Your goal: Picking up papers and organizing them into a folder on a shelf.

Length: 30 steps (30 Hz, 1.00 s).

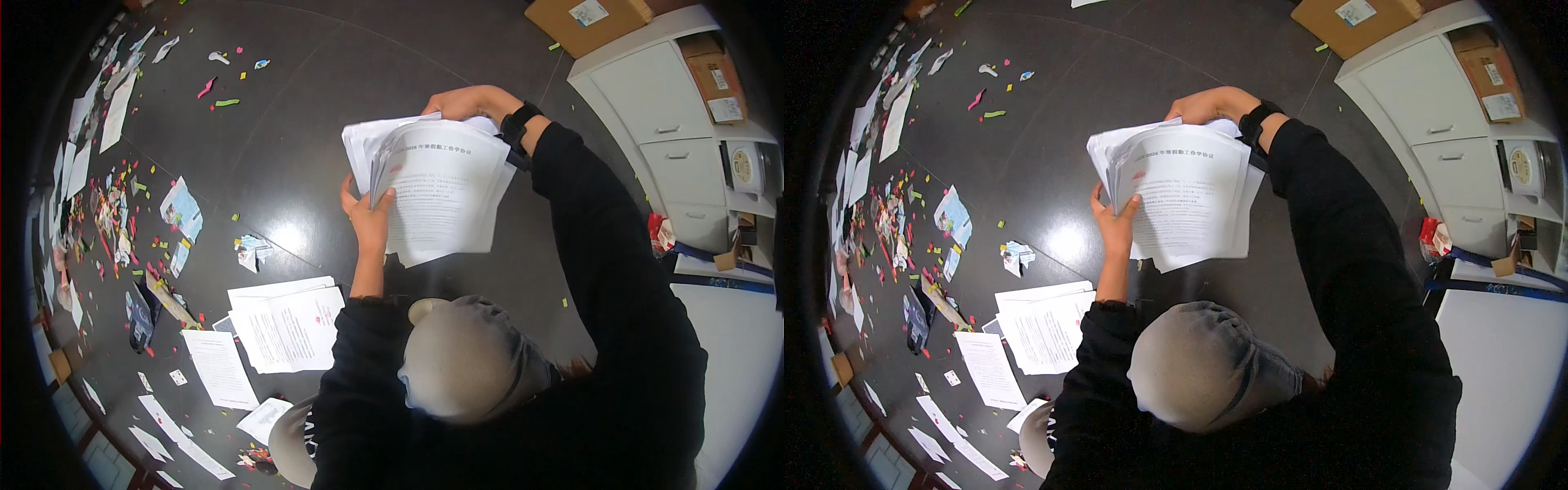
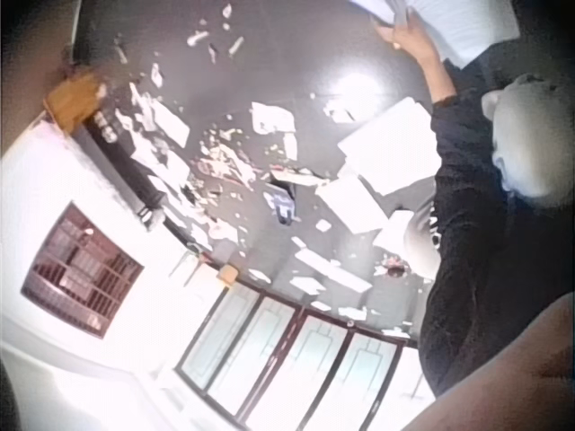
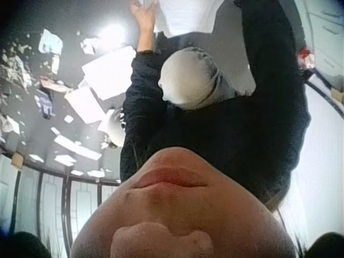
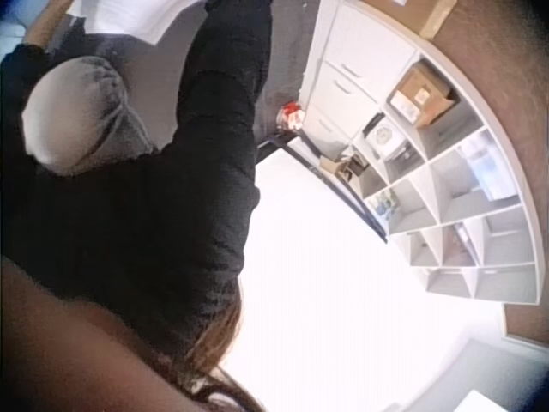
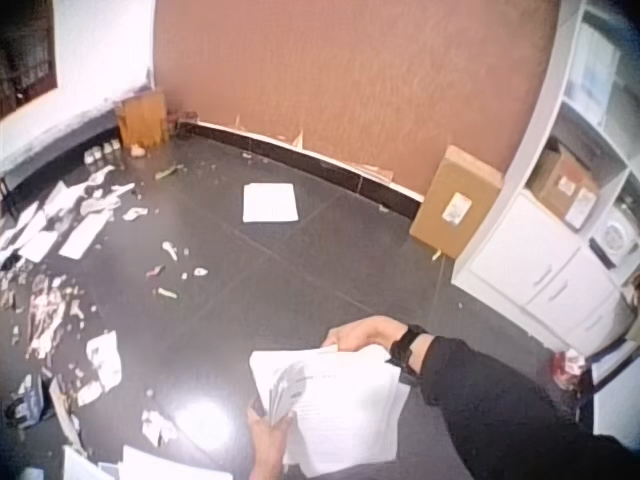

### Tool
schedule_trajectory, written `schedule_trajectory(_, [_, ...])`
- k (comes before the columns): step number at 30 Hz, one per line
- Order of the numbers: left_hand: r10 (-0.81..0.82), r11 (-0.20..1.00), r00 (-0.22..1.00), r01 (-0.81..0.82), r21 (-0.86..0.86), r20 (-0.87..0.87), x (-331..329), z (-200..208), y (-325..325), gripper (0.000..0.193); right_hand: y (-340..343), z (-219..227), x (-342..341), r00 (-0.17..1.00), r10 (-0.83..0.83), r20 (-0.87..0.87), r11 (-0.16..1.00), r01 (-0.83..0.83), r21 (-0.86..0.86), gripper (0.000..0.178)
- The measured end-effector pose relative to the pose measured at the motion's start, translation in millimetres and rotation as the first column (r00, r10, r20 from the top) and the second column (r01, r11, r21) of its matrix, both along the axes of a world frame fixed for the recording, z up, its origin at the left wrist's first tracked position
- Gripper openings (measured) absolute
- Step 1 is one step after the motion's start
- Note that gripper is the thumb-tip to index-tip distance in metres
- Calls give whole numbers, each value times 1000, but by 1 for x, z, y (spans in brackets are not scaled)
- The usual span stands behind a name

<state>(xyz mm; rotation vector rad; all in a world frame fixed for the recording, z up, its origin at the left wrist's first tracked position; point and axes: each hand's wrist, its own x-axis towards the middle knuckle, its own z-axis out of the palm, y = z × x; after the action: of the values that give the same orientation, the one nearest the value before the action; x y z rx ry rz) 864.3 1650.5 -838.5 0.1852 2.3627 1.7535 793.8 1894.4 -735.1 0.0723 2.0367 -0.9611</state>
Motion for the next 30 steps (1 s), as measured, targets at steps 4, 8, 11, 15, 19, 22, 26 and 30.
schedule_trajectory(4, [-30,997,999,32,68,-39,3,-14,-4,40,-1,-15,5,996,-37,84,995,45,-89,33])
schedule_trajectory(8, [72,997,994,-70,-36,78,9,-38,-6,62,-4,-11,16,993,-50,110,983,68,-168,36])
schedule_trajectory(11, [-20,995,984,2,99,178,0,-36,-11,64,1,-16,32,984,-95,154,980,120,-161,38])
schedule_trajectory(15, [-378,925,806,312,216,456,-10,-22,-30,52,-15,-15,44,986,-58,156,982,85,-170,36])
schedule_trajectory(19, [-299,954,806,248,168,510,11,-17,-30,31,-8,-27,61,994,84,-64,973,-96,-208,38])
schedule_trajectory(22, [-373,928,899,357,108,231,26,-9,-4,29,19,-5,101,974,-222,46,928,226,-298,51])
schedule_trajectory(26, [-304,951,927,310,8,220,17,63,-8,27,63,-21,143,721,-633,280,388,609,-692,77])
schedule_trajectory(30, [-175,948,983,153,280,55,-17,110,-16,23,69,-46,124,413,-792,451,-29,711,-703,53])
